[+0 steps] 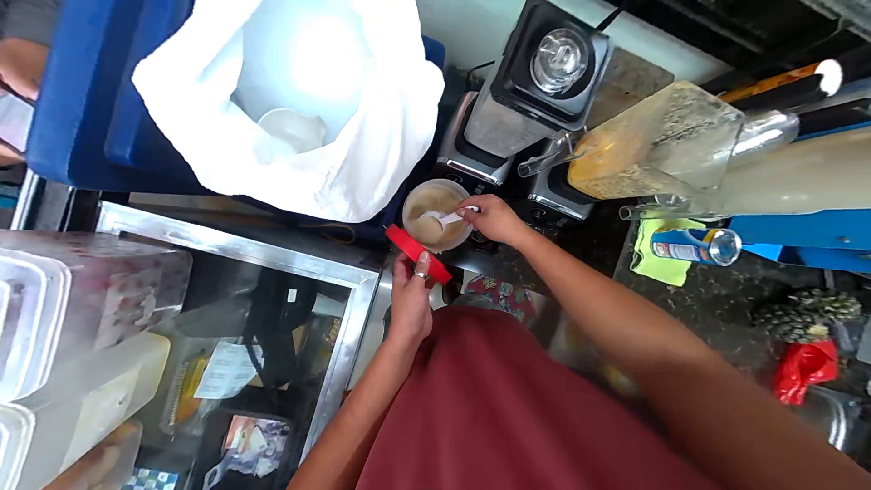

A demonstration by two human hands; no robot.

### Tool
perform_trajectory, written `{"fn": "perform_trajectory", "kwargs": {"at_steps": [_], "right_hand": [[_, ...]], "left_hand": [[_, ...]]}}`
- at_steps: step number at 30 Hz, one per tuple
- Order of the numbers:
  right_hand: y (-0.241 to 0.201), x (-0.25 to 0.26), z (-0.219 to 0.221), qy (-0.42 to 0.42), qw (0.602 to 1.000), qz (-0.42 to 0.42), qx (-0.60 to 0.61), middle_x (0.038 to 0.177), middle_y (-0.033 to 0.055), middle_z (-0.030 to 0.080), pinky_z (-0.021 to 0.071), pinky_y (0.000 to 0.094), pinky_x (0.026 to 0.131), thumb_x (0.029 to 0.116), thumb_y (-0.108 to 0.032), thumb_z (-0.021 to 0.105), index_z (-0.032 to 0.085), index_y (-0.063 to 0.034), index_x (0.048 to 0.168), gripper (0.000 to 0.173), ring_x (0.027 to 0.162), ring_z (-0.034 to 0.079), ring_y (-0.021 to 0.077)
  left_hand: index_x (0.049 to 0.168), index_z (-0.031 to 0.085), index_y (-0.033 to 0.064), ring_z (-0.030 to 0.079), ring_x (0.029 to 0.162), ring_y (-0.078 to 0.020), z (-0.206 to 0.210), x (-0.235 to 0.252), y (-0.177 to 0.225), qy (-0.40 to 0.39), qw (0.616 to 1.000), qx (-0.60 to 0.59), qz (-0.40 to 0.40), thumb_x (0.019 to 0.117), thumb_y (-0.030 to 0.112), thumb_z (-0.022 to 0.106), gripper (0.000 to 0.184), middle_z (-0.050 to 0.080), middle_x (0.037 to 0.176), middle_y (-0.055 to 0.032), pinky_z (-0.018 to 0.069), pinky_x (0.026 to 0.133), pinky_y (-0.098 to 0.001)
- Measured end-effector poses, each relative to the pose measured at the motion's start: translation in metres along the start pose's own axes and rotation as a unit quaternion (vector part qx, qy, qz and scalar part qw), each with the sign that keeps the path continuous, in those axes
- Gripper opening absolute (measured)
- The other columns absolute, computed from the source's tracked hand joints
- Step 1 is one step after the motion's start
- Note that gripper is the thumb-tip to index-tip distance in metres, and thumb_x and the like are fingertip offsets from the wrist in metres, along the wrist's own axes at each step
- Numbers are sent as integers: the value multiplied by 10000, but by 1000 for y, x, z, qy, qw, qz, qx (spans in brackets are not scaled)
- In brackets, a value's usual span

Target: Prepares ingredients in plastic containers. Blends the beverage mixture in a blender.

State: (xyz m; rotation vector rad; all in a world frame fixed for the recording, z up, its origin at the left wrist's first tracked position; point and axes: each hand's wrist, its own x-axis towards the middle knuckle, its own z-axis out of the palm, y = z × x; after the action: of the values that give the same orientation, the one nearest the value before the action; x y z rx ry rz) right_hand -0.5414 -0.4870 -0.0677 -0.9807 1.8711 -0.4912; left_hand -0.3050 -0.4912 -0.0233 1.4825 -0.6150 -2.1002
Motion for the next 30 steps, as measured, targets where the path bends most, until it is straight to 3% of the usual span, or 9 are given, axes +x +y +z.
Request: {"fn": "perform_trajectory", "kwargs": {"at_steps": [4,7,12,15,18,22,25,27,30], "right_hand": [[23,-14,-2,46,985,-140,-90,1029,100,757,573,463,943,1045,-224,576,772,-99,1143,252,986,721,222],[16,-16,1,53,945,-217,-237,1023,138,731,566,502,945,1050,-170,540,769,-103,1136,253,1026,704,310],[-11,4,30,64,921,-202,-328,1028,168,715,585,517,856,1023,-89,531,753,-91,1110,239,1005,701,353],[-14,16,56,-30,925,-160,-344,1048,211,711,564,611,858,990,-84,572,742,-61,1075,192,1028,685,420],[-10,27,55,-140,950,-123,-253,1112,165,737,522,614,975,1027,-222,588,768,-107,1153,248,1113,679,368],[-11,25,11,-120,984,-79,-106,1040,135,753,547,564,950,1054,-239,563,751,-98,1187,270,969,722,292],[9,12,-11,-67,997,-10,22,964,127,708,567,427,754,1073,-254,542,696,-63,1227,290,771,658,213],[32,6,-15,-56,985,40,155,852,62,617,461,290,577,1087,-249,513,645,-64,1268,291,619,513,119],[60,-2,-12,-64,932,87,346,785,-16,522,395,219,519,1086,-222,505,603,-94,1283,255,564,433,58]], "left_hand": [[1450,413,59,635,1171,-280,0,-1,1,7,1000,10,16,1069,181,533,417,596,1316,-162,557,980,-483],[1434,419,71,645,1151,-271,0,1,1,22,999,10,21,1068,188,538,402,607,1297,-154,558,974,-475],[1448,418,82,634,1183,-295,2,4,-4,35,999,-8,22,1066,214,545,423,597,1327,-165,550,990,-507],[1437,428,83,640,1165,-294,7,4,-5,36,999,-14,32,1060,199,559,416,596,1317,-161,556,977,-506],[1420,438,82,639,1166,-287,10,3,-7,35,999,-5,37,1051,198,578,411,591,1322,-151,560,971,-499],[1424,441,81,643,1155,-292,9,2,-8,39,998,-12,41,1054,203,574,412,596,1313,-155,562,967,-504],[1437,432,76,641,1156,-286,10,-1,-5,42,998,-13,44,1060,192,560,415,598,1310,-159,559,970,-492],[1438,435,69,648,1151,-279,12,-4,-4,48,998,-5,51,1057,181,564,417,603,1310,-159,566,965,-480],[1443,426,58,649,1146,-277,12,-7,-2,52,997,17,57,1061,175,554,420,604,1303,-165,567,964,-475]]}}
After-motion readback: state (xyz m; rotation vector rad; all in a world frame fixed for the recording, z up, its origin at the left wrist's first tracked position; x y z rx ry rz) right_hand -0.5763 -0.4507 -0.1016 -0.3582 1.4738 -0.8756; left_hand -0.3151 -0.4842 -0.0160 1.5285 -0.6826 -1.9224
